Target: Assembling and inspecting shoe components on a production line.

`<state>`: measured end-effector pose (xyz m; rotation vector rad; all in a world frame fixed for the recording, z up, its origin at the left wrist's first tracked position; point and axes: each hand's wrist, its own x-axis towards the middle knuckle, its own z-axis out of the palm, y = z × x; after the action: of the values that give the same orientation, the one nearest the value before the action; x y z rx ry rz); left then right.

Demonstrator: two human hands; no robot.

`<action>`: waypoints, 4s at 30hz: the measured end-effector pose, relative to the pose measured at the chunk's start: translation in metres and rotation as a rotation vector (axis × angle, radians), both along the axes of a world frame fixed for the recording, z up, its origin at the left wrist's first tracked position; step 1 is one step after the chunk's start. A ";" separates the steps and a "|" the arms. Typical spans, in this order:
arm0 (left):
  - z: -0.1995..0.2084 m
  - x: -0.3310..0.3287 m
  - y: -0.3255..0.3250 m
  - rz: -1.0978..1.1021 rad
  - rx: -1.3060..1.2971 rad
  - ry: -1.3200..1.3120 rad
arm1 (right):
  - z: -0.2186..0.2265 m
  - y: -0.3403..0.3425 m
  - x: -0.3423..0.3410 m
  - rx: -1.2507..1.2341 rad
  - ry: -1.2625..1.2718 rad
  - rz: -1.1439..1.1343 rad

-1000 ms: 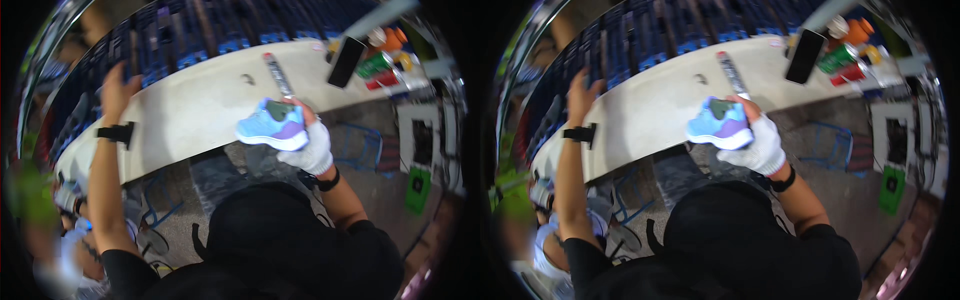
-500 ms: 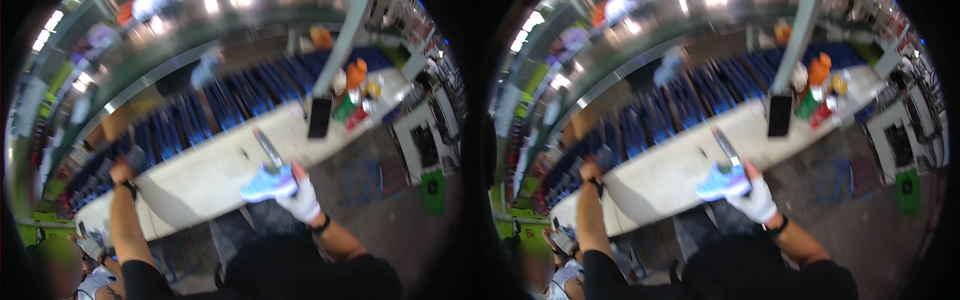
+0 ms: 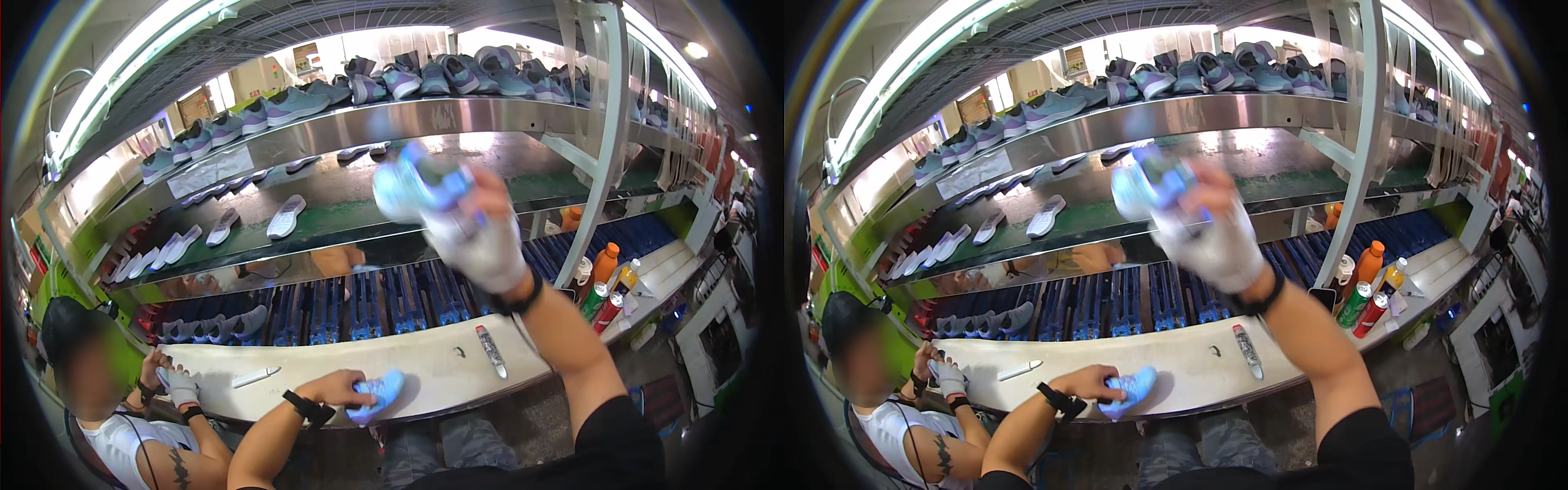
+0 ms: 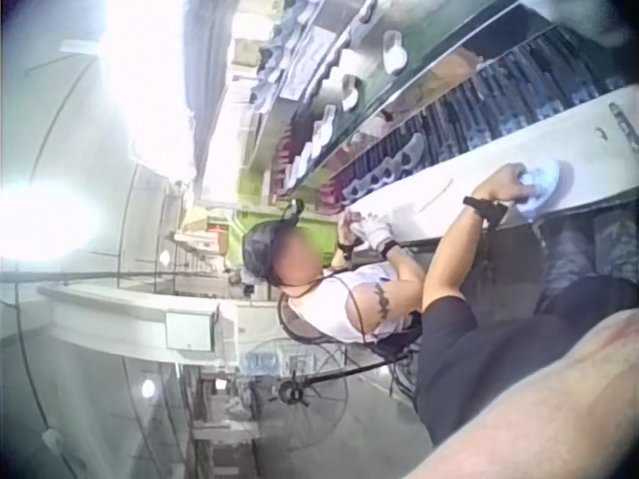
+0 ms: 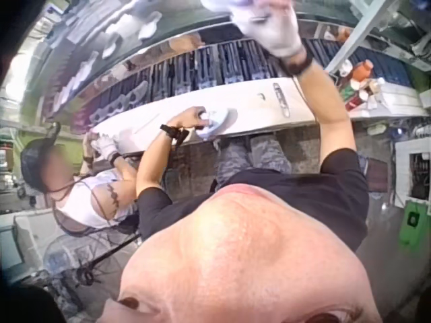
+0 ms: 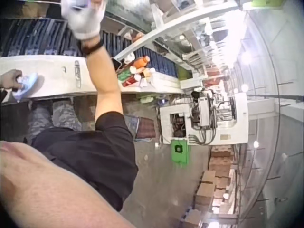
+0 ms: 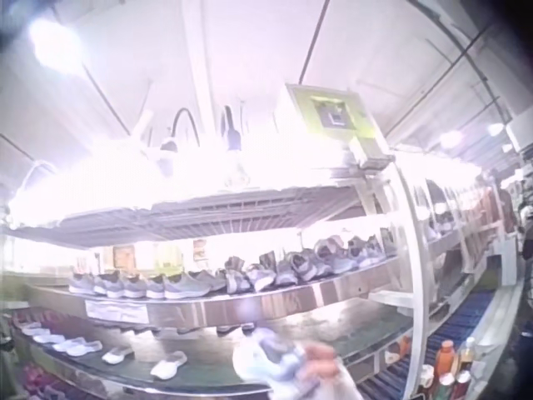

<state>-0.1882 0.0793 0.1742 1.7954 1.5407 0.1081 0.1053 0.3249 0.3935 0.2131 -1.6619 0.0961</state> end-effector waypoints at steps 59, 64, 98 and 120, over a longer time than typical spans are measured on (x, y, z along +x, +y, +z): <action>-0.001 0.177 -0.085 0.354 0.874 -0.365 | -0.287 -0.235 0.090 -0.950 -0.418 0.272; -0.011 0.174 -0.089 0.434 0.854 -0.500 | -0.283 -0.232 0.085 -0.889 -0.460 0.183; -0.003 0.190 -0.076 0.314 0.894 -0.308 | -0.220 -0.215 0.097 -0.752 -0.659 0.102; -0.044 0.164 -0.082 0.283 0.684 -0.591 | -0.232 -0.202 0.093 -0.875 -0.720 0.415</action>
<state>-0.0246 -0.0025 0.1302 1.7646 1.3764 1.3134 0.1980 0.1226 0.1612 -0.1768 -2.0832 1.3083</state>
